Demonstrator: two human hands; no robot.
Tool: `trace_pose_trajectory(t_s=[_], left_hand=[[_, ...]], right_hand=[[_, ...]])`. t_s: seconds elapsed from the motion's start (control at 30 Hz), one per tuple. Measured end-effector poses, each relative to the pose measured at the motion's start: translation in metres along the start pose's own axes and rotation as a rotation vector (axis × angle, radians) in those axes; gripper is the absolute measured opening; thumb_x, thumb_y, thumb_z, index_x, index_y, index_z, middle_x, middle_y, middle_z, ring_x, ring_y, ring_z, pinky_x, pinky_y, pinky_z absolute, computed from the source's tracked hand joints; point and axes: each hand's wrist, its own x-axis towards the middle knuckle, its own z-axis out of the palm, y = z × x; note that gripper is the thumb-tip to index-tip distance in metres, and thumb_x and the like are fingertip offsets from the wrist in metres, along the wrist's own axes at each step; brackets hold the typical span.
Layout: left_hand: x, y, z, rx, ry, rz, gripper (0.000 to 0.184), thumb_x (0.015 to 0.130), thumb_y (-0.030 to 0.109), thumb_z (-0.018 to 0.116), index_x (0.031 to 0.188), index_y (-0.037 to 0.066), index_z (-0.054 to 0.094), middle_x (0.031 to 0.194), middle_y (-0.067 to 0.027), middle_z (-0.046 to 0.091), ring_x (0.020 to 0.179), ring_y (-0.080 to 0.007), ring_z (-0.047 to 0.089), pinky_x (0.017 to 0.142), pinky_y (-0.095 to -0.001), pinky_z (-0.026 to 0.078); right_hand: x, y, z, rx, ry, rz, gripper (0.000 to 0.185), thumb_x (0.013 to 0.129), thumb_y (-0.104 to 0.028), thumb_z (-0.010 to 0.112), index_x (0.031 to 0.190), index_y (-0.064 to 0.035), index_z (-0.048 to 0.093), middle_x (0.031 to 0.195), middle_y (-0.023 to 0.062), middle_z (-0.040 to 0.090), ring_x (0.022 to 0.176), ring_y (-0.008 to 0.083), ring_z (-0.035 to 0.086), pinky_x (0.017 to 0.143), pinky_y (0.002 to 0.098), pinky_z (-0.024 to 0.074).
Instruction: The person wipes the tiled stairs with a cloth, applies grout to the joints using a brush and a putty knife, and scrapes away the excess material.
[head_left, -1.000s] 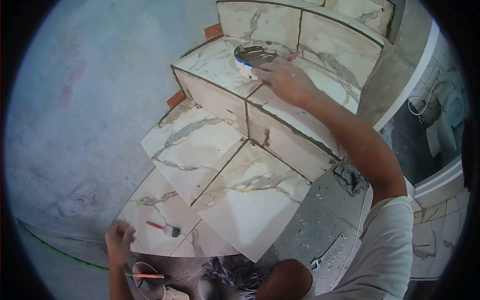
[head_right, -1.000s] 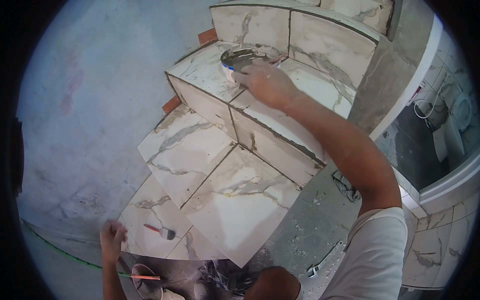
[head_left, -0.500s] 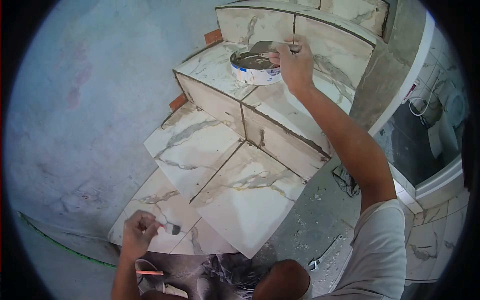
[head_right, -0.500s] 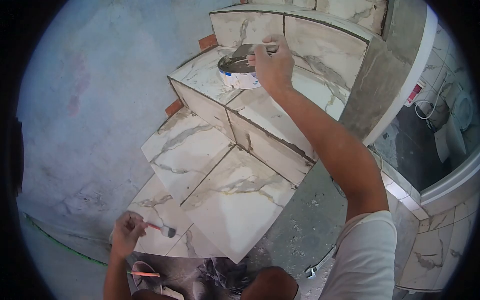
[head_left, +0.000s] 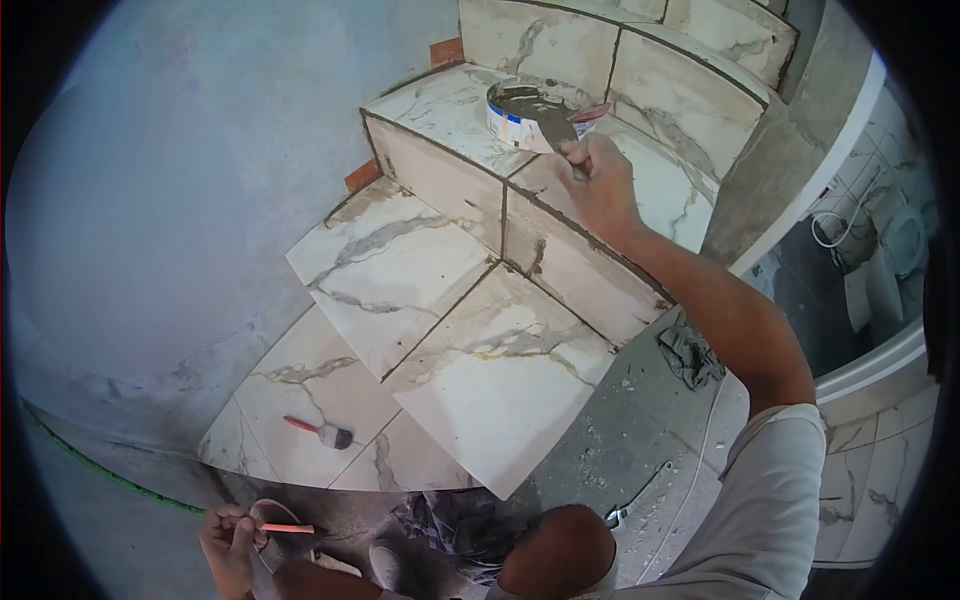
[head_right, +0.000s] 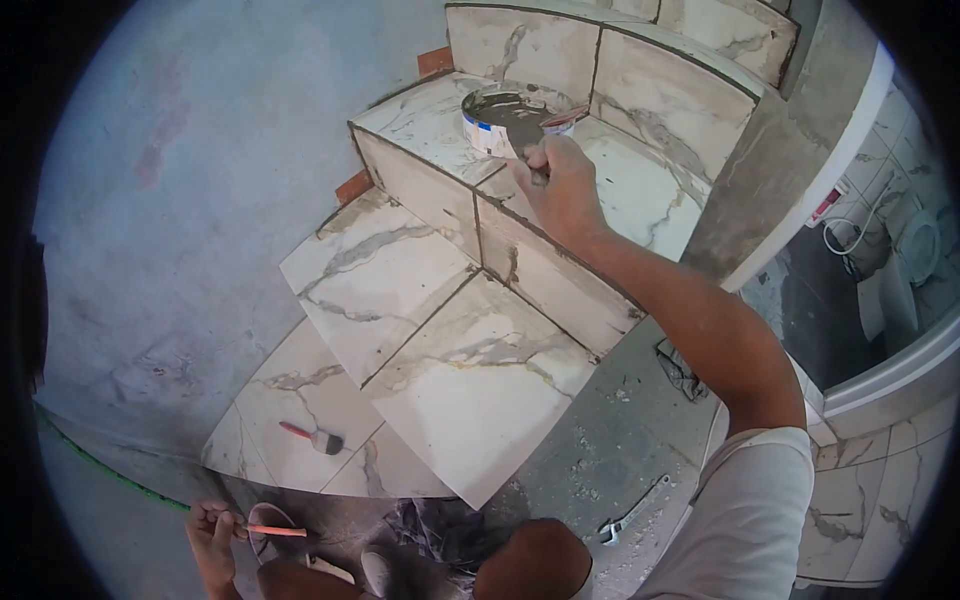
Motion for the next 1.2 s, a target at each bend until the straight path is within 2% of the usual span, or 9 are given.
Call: trace_pose_trajectory(t_s=[0.4,0.47,0.53,0.57,0.67,0.8,0.93,1.13,1.2], left_hand=[[-0.005,-0.09,-0.033,-0.375,0.023,-0.141,0.008,0.093,0.006,0.062,0.096,0.0,0.057,0.08,-0.0046,0.063,0.066,-0.0088,0.058,0.058,-0.0212,0.045],[-0.014,-0.123,-0.039,-0.425,0.069,-0.188,0.008,0.093,0.006,0.062,0.097,0.001,0.058,0.08,-0.0045,0.063,0.067,-0.0086,0.059,0.059,-0.0209,0.046],[-0.024,-0.151,-0.051,-0.482,0.105,-0.229,0.009,0.092,0.006,0.063,0.098,0.001,0.058,0.08,-0.0043,0.064,0.067,-0.0084,0.06,0.06,-0.0206,0.047],[-0.033,-0.164,-0.056,-0.477,0.141,-0.203,0.01,0.092,0.006,0.064,0.098,0.001,0.057,0.082,-0.0054,0.064,0.067,-0.0089,0.06,0.06,-0.0205,0.047],[-0.08,-0.18,-0.089,0.098,0.525,-0.003,0.015,0.09,-0.001,0.06,0.105,-0.002,0.056,0.096,-0.0093,0.064,0.079,-0.0169,0.062,0.074,-0.0292,0.049],[-0.193,-0.183,-0.198,1.123,1.36,0.273,0.027,0.088,0.0,0.06,0.112,-0.003,0.048,0.128,-0.0234,0.046,0.116,-0.0351,0.05,0.1,-0.0463,0.04],[-0.221,-0.161,-0.292,1.726,1.347,0.583,0.057,0.081,0.016,0.079,0.122,-0.003,0.044,0.119,-0.0186,0.05,0.109,-0.0269,0.052,0.096,-0.0378,0.047],[-0.249,-0.239,-0.305,1.306,1.579,0.286,0.072,0.083,0.026,0.078,0.133,-0.006,0.038,0.122,-0.0188,0.051,0.11,-0.0305,0.053,0.091,-0.0438,0.051],[-0.253,-0.247,-0.306,1.3,1.604,0.198,0.072,0.083,0.026,0.078,0.133,-0.006,0.038,0.122,-0.0189,0.051,0.111,-0.0306,0.053,0.091,-0.0439,0.05]], right_hand=[[0.0,-0.164,-0.039,0.612,-0.057,0.181,0.021,0.093,-0.005,0.059,0.113,0.0032,0.059,0.115,0.0191,0.064,0.093,0.0168,0.066,0.075,0.019,0.0531],[-0.016,-0.183,0.003,0.891,-0.551,0.223,0.022,0.096,-0.01,0.057,0.114,0.0016,0.059,0.106,0.0134,0.065,0.08,0.0144,0.063,0.068,0.0208,0.0495],[-0.07,-0.203,0.089,0.64,-0.542,0.32,0.024,0.097,-0.017,0.055,0.113,-0.0006,0.06,0.092,0.0067,0.063,0.071,0.0114,0.055,0.065,0.0236,0.044],[-0.103,-0.198,0.127,-0.079,-0.561,-0.206,0.024,0.098,-0.024,0.055,0.107,-0.002,0.061,0.085,0.002,0.06,0.074,0.0096,0.054,0.068,0.0269,0.0436],[-0.21,-0.286,0.244,0.64,-0.889,1.106,0.029,0.097,-0.038,0.056,0.096,-0.0095,0.061,0.082,0.0015,0.058,0.07,0.0123,0.058,0.066,0.0284,0.0486],[-0.323,-0.306,0.372,0.809,-1.393,1.53,0.024,0.099,-0.032,0.053,0.108,-0.0099,0.05,0.084,0.0073,0.06,0.068,0.0181,0.061,0.064,0.0364,0.0546],[-0.351,-0.33,0.497,0.477,-1.705,1.18,0.015,0.095,-0.021,0.058,0.094,-0.0064,0.056,0.078,0.0053,0.062,0.07,0.0201,0.062,0.065,0.035,0.0517],[-0.347,-0.338,0.633,-0.265,-1.578,-0.411,0.024,0.091,-0.017,0.056,0.08,0.0023,0.064,0.067,0.0129,0.068,0.067,0.025,0.07,0.069,0.0379,0.0548],[-0.345,-0.347,0.652,-0.268,-1.512,-0.282,0.024,0.09,-0.017,0.056,0.078,0.0013,0.065,0.066,0.0129,0.068,0.068,0.0254,0.07,0.069,0.0378,0.0549]])
